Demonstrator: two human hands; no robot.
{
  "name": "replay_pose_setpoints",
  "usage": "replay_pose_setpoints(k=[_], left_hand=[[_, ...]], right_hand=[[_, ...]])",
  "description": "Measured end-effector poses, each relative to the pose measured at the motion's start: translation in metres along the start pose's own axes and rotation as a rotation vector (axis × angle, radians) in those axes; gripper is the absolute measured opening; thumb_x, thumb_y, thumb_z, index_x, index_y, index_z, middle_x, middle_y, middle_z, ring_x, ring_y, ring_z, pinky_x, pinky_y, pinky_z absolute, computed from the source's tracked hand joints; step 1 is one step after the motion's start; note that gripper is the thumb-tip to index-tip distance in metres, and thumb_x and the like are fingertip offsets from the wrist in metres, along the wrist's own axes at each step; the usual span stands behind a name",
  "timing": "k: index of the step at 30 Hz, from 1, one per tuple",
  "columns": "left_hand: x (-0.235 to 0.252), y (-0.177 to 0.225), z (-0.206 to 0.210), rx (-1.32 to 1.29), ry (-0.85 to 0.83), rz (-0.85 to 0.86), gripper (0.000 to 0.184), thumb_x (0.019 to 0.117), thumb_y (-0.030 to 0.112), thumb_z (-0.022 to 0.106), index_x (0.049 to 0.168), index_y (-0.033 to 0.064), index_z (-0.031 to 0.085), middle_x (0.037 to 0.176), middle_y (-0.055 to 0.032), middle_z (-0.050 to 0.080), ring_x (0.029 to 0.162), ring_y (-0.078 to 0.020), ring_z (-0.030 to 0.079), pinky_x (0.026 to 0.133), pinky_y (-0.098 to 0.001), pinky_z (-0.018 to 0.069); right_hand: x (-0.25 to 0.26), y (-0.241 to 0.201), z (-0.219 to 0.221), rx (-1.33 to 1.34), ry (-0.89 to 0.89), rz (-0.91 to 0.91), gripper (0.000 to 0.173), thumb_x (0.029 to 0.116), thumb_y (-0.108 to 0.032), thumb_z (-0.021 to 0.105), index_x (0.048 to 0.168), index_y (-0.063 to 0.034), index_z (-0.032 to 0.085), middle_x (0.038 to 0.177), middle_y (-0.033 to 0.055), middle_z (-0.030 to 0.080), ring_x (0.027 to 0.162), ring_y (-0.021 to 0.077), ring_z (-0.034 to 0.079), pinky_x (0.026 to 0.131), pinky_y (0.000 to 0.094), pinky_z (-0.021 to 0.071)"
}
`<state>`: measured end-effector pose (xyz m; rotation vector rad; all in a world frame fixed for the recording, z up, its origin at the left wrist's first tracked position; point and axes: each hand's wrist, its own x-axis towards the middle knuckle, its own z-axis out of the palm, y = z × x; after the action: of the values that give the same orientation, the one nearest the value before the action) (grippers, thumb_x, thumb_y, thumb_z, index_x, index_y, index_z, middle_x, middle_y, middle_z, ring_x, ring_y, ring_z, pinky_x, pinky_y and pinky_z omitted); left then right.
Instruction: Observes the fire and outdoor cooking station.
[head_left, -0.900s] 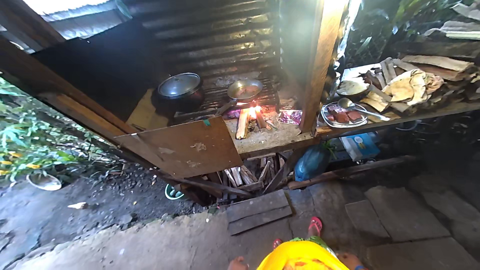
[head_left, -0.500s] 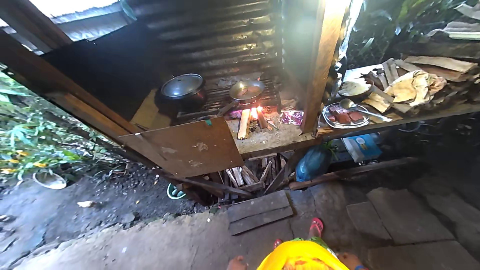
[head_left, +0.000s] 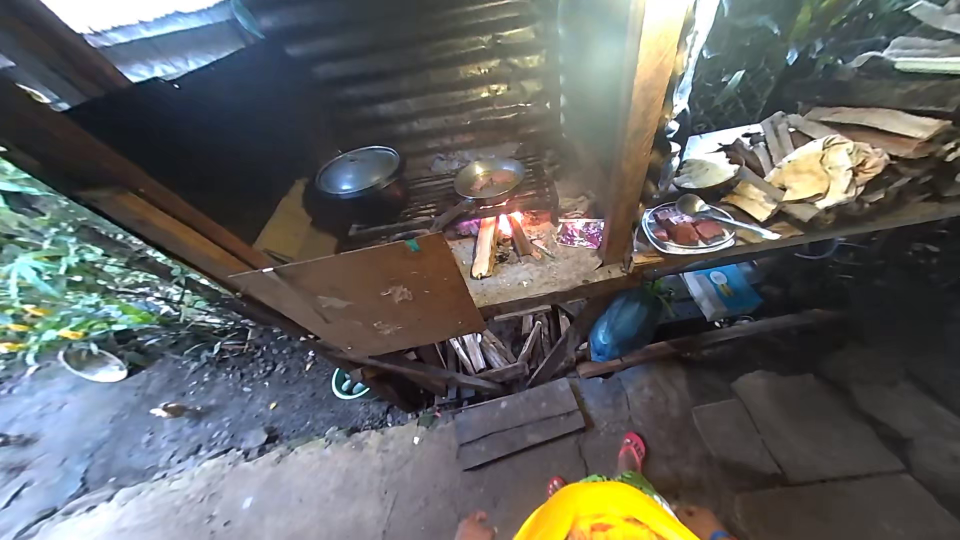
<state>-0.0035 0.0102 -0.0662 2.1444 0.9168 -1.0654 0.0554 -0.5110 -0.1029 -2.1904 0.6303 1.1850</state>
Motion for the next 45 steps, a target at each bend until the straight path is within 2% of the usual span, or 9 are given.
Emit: replay_pose_setpoints(k=[5, 11, 14, 21, 27, 45], left_hand=[[-0.002, 0.002, 0.002, 0.002, 0.004, -0.009, 0.052, 0.0907, 0.033, 0.072, 0.139, 0.0173, 0.064, 0.130, -0.0142, 0.069, 0.121, -0.0325, 0.066, 0.102, -0.0571, 0.0529], [-0.002, 0.002, 0.004, -0.006, -0.004, -0.010, 0.052, 0.0909, 0.033, 0.073, 0.140, 0.0166, 0.063, 0.129, -0.0140, 0.070, 0.119, -0.0317, 0.067, 0.101, -0.0561, 0.0535], [-0.001, 0.002, 0.004, 0.005, -0.008, -0.004, 0.052, 0.0906, 0.033, 0.073, 0.139, 0.0168, 0.064, 0.128, -0.0138, 0.070, 0.119, -0.0311, 0.067, 0.101, -0.0562, 0.0534], [-0.001, 0.001, 0.004, -0.002, 0.002, -0.007, 0.052, 0.0897, 0.031, 0.073, 0.138, 0.0164, 0.064, 0.127, -0.0141, 0.070, 0.117, -0.0318, 0.068, 0.099, -0.0556, 0.0545], [-0.001, 0.001, 0.002, 0.009, 0.007, -0.011, 0.053, 0.0896, 0.035, 0.074, 0.139, 0.0173, 0.063, 0.129, -0.0134, 0.070, 0.121, -0.0310, 0.066, 0.103, -0.0556, 0.0527], [-0.006, 0.002, 0.004, 0.007, 0.010, -0.021, 0.051, 0.0896, 0.030, 0.073, 0.138, 0.0168, 0.064, 0.127, -0.0145, 0.071, 0.120, -0.0324, 0.067, 0.101, -0.0570, 0.0531]], right_hand=[[-0.002, 0.001, 0.001, 0.005, 0.008, 0.006, 0.056, 0.1057, -0.052, 0.047, 0.129, -0.0054, 0.069, 0.132, 0.0205, 0.067, 0.130, 0.0345, 0.060, 0.112, 0.0568, 0.0443], [-0.007, -0.003, -0.003, 0.080, 0.049, 0.010, 0.050, 0.1045, -0.043, 0.056, 0.134, -0.0028, 0.064, 0.132, 0.0223, 0.066, 0.129, 0.0363, 0.060, 0.112, 0.0559, 0.0446], [-0.006, -0.001, -0.003, 0.082, 0.058, 0.009, 0.051, 0.1036, -0.044, 0.058, 0.134, -0.0035, 0.064, 0.133, 0.0214, 0.066, 0.130, 0.0358, 0.060, 0.112, 0.0558, 0.0445], [-0.005, 0.001, 0.000, 0.040, 0.043, 0.007, 0.055, 0.1044, -0.051, 0.051, 0.132, -0.0053, 0.066, 0.133, 0.0201, 0.066, 0.130, 0.0342, 0.060, 0.113, 0.0563, 0.0439], [-0.008, -0.003, 0.000, 0.001, 0.014, 0.018, 0.059, 0.1065, -0.053, 0.045, 0.133, -0.0054, 0.066, 0.136, 0.0200, 0.065, 0.133, 0.0339, 0.058, 0.114, 0.0555, 0.0423], [-0.008, -0.003, 0.000, 0.008, -0.008, 0.022, 0.060, 0.1074, -0.054, 0.041, 0.134, -0.0056, 0.066, 0.138, 0.0204, 0.064, 0.135, 0.0346, 0.056, 0.115, 0.0560, 0.0413]])
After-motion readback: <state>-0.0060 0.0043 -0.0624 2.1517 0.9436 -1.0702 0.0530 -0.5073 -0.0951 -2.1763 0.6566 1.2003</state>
